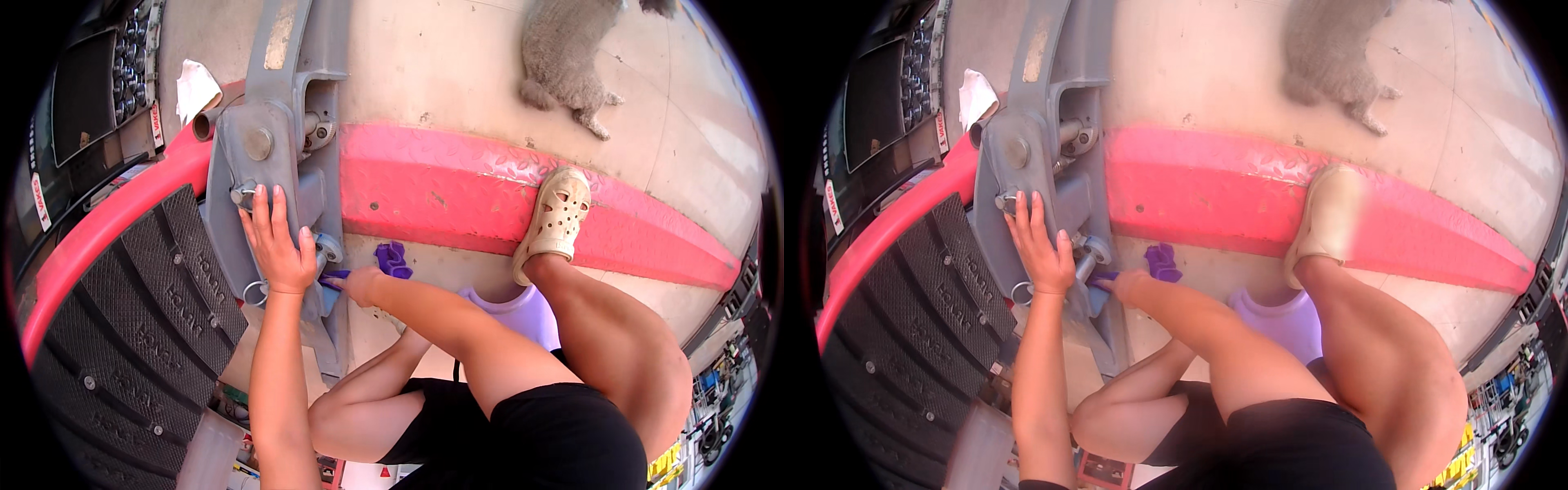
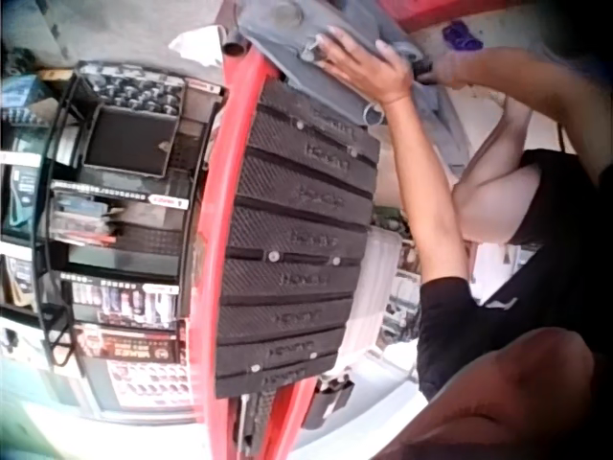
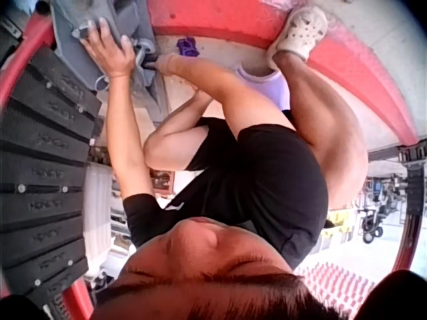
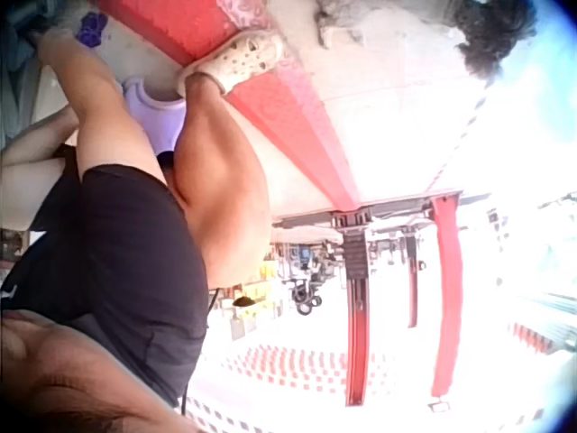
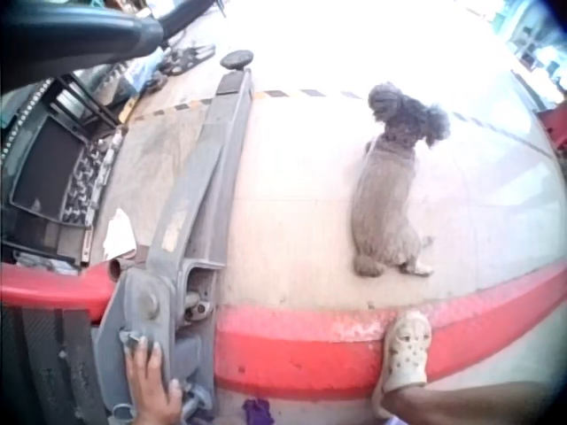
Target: The person sits on the floor and uses a purple cloth to wipe down the metal components of a red car lift. They clean the horizontal arm and the vertical column of the lift, focusing on joints and crevices. A small dog is present in the background.
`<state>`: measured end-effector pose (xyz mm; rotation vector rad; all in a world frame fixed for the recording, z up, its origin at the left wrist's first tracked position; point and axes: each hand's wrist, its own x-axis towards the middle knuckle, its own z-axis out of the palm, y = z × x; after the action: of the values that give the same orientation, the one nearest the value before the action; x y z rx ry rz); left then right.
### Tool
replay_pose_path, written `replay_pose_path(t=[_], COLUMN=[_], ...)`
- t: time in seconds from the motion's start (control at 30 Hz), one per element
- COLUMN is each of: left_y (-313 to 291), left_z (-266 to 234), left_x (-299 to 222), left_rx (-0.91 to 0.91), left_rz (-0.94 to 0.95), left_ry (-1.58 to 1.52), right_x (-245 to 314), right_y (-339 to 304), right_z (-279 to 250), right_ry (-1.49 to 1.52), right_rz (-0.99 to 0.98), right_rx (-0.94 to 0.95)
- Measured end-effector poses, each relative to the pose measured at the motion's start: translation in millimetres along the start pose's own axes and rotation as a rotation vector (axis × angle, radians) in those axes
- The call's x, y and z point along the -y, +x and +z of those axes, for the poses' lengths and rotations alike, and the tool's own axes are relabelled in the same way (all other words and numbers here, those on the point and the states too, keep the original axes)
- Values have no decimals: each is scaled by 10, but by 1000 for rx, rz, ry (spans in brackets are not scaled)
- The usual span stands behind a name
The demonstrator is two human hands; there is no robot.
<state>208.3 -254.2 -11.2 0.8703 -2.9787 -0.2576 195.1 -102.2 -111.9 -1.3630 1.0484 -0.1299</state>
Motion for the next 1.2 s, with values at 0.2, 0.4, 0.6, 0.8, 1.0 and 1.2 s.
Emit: replay_pose_path(t=[0.2, 0.4, 0.6, 0.8, 1.0, 1.2], left_y=[46, 54, 31, 36, 50, 36], left_z=[8, 14, -24, -25, -41, -19], left_x=[-45, -39, -35, -34, -52, -24], left_rx=[2, 6, 8, 30, 30, -1], left_rz=[-2, -3, -1, 5, 11, 5], left_ry=[-16, -2, -5, -26, -27, -12], right_x=[45, 272, 161, -47, -102, -225], right_y=[267, 697, 561, 206, -97, -619], right_z=[118, 273, 197, 349, 280, -849], right_ry=[-26, -289, -212, -309, -173, 259], right_rz=[91, 143, 165, 99, 76, 200], right_rx=[-55, -220, -178, -200, -334, -838])
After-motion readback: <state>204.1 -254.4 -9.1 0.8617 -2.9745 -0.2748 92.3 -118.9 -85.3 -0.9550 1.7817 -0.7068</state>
